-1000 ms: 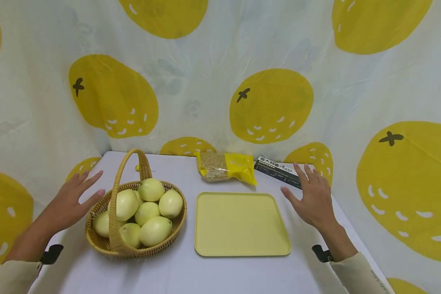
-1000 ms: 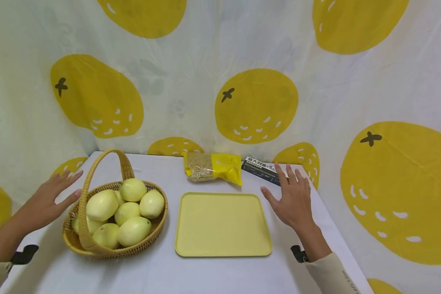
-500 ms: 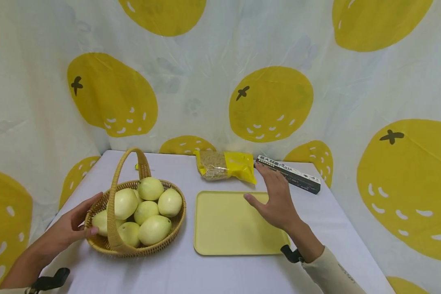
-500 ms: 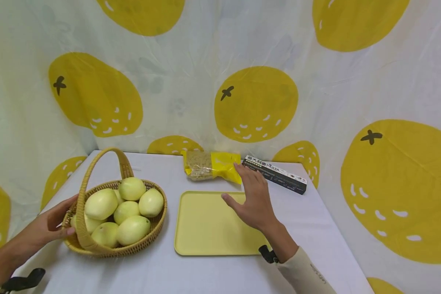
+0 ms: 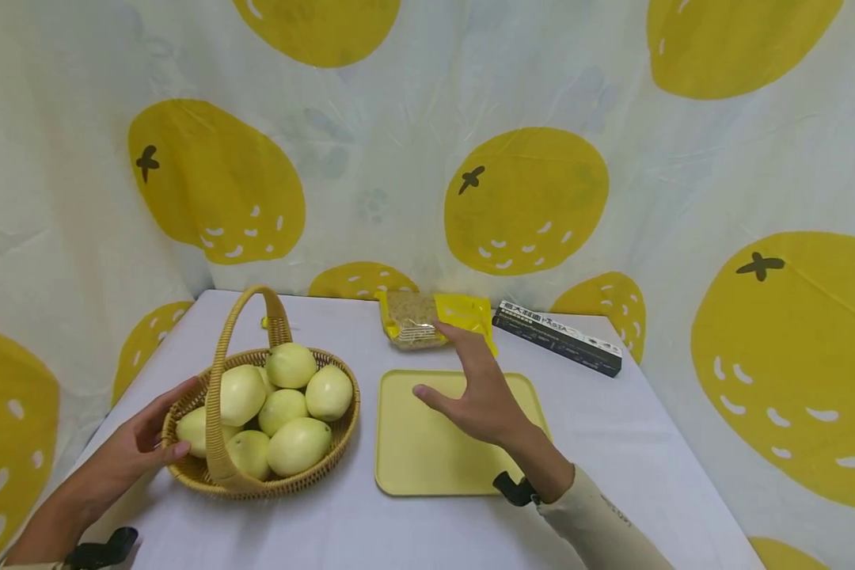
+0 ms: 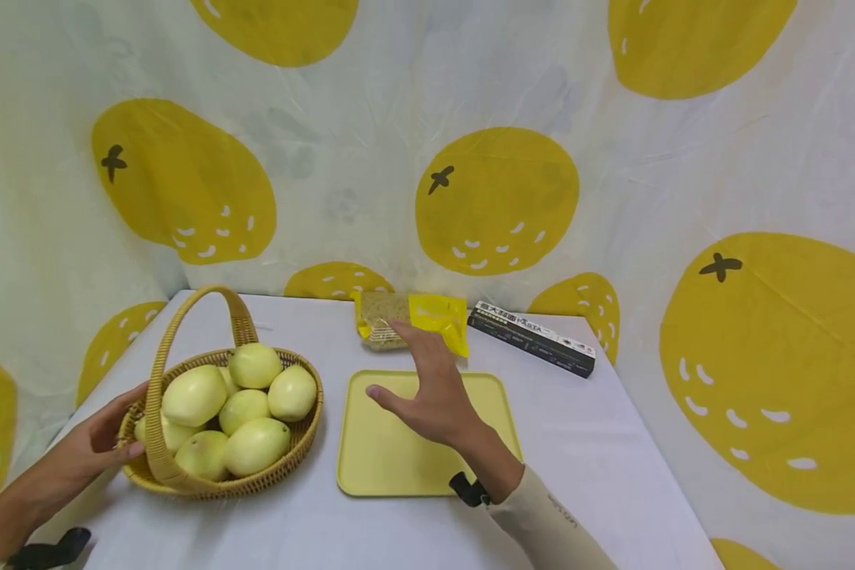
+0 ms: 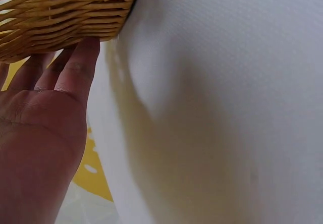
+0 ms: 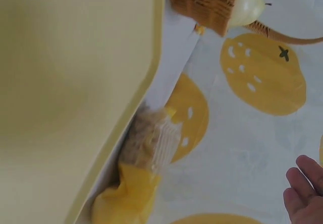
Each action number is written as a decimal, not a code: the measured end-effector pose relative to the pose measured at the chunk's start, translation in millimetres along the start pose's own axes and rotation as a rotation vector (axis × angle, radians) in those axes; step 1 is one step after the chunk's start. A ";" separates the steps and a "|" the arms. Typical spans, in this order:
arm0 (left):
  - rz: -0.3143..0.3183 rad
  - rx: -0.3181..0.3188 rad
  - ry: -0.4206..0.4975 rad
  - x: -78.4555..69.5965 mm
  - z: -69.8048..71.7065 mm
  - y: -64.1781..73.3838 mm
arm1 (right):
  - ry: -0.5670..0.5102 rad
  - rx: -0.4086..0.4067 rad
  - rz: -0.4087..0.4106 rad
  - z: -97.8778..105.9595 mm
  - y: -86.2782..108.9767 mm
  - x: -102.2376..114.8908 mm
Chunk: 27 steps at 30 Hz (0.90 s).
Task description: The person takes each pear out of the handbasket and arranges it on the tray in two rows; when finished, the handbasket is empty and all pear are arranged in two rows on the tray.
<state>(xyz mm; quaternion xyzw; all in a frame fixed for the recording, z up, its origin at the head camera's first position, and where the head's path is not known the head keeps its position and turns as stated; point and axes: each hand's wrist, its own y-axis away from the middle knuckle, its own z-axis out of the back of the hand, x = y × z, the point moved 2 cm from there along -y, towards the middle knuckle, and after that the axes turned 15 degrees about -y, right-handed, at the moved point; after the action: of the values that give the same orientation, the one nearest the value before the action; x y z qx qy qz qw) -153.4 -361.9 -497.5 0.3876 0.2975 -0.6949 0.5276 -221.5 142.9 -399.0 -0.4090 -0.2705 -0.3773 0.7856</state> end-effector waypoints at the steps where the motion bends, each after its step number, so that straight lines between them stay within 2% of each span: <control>1: 0.003 -0.001 0.002 0.2 -0.2 0.0 | -0.012 0.010 0.004 -4.5 -1.8 2.0; 10: 0.015 -0.012 0.029 1.6 -2.3 1.4 | -0.122 0.095 0.026 -43.2 -18.8 10.3; 19: 0.014 -0.010 0.033 3.1 -3.7 2.0 | -0.225 0.196 -0.063 -81.9 -29.4 1.9; 27: 0.065 -0.013 -0.002 2.4 -2.5 0.7 | -0.222 0.248 0.014 -106.1 -27.8 7.5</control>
<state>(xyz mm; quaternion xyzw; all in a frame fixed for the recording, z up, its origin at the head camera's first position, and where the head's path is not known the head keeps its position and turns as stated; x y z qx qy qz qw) -152.6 -361.2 -500.9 0.3929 0.2884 -0.6760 0.5528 -227.5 39.8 -436.4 -0.3501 -0.3973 -0.2881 0.7979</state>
